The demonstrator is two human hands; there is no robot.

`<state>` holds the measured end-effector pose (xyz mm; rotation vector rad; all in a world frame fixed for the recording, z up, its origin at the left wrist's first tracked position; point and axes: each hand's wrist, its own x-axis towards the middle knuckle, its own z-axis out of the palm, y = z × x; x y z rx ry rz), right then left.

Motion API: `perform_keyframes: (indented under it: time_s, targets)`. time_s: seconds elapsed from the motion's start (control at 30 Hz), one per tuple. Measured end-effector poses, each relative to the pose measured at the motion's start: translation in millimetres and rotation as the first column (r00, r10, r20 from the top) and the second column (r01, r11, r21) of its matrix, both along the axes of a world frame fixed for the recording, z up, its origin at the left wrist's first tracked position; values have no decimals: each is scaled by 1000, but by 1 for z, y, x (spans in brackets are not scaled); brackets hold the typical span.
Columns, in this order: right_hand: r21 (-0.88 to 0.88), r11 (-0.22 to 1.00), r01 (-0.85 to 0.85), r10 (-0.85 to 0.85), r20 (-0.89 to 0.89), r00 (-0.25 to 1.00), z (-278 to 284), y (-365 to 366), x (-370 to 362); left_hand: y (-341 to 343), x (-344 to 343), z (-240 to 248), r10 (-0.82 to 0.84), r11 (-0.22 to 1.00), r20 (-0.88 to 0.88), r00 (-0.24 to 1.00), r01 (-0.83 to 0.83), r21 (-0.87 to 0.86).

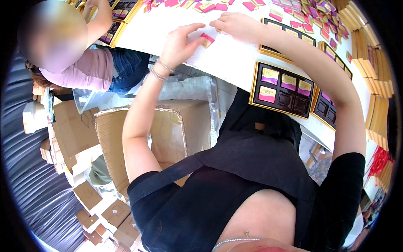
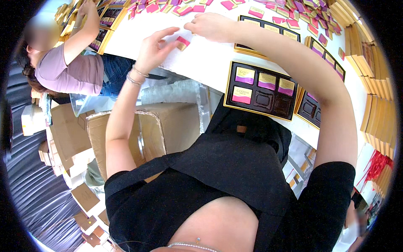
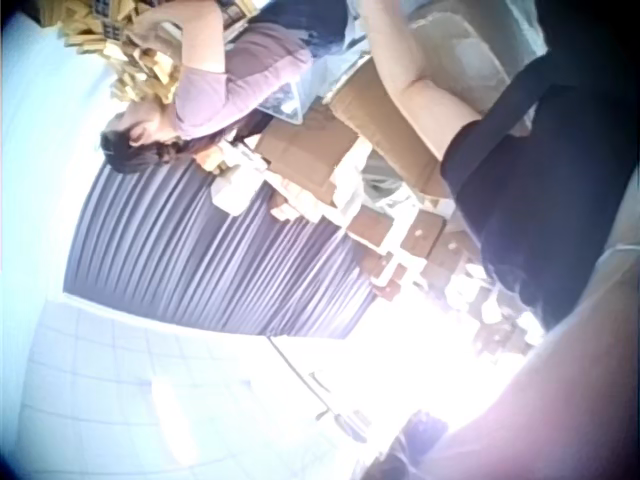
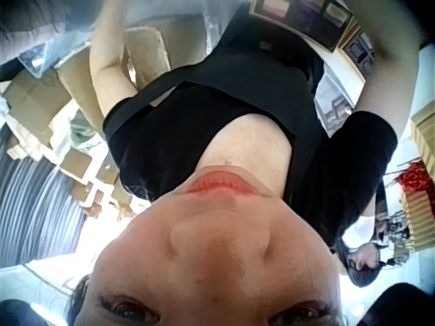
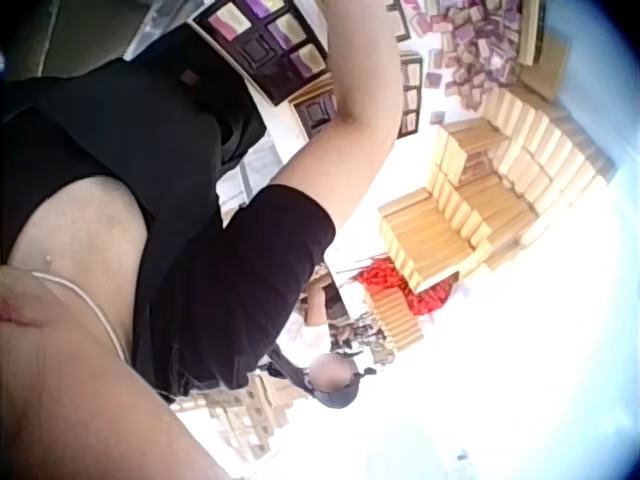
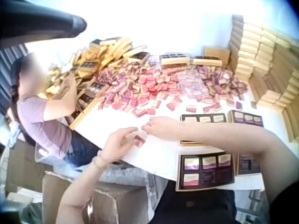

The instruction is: The person places small, individually wrapped chocolate pieces into the compartments of rectangular chocolate bar trays. They handle the trays and wrappers by hand, arranging the pieces to fill the slots and occasionally stacking the completed trays on the table.

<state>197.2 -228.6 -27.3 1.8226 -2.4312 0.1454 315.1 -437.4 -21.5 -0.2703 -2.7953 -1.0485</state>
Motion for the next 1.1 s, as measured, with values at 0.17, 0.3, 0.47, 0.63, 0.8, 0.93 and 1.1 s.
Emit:
perform_keyframes:
  time_s: [0.17, 0.3, 0.47, 0.63, 0.8, 0.93, 1.1]
  targets:
    - [-125, 983, 135, -91, 306, 948, 5, -6, -16, 34, 7, 0, 79, 897, -65, 995, -99, -432]
    - [-212, 949, 232, -148, 348, 926, -22, -16, -36, 8, -3, -3, -330, 929, -232, 915, 272, -251]
    - [-151, 980, -129, 136, 40, 990, -1, 11, -13, 24, 9, -10, 30, 963, -206, 978, -84, -258]
    - [-208, 975, -73, 76, 5, 997, 10, 30, 13, 35, 2, -11, 26, 969, -301, 953, -99, -228]
    - [-346, 896, 278, -259, 100, 961, 82, 162, 119, 152, 64, 39, -247, 969, -445, 860, 207, -138]
    - [-217, 902, 374, -360, 100, 927, 60, 228, 190, 196, 68, 13, -414, 907, -519, 748, 287, -309]
    - [-207, 857, 472, -464, 89, 882, 31, 237, 209, 200, 79, 17, -507, 844, -447, 737, 320, -430]
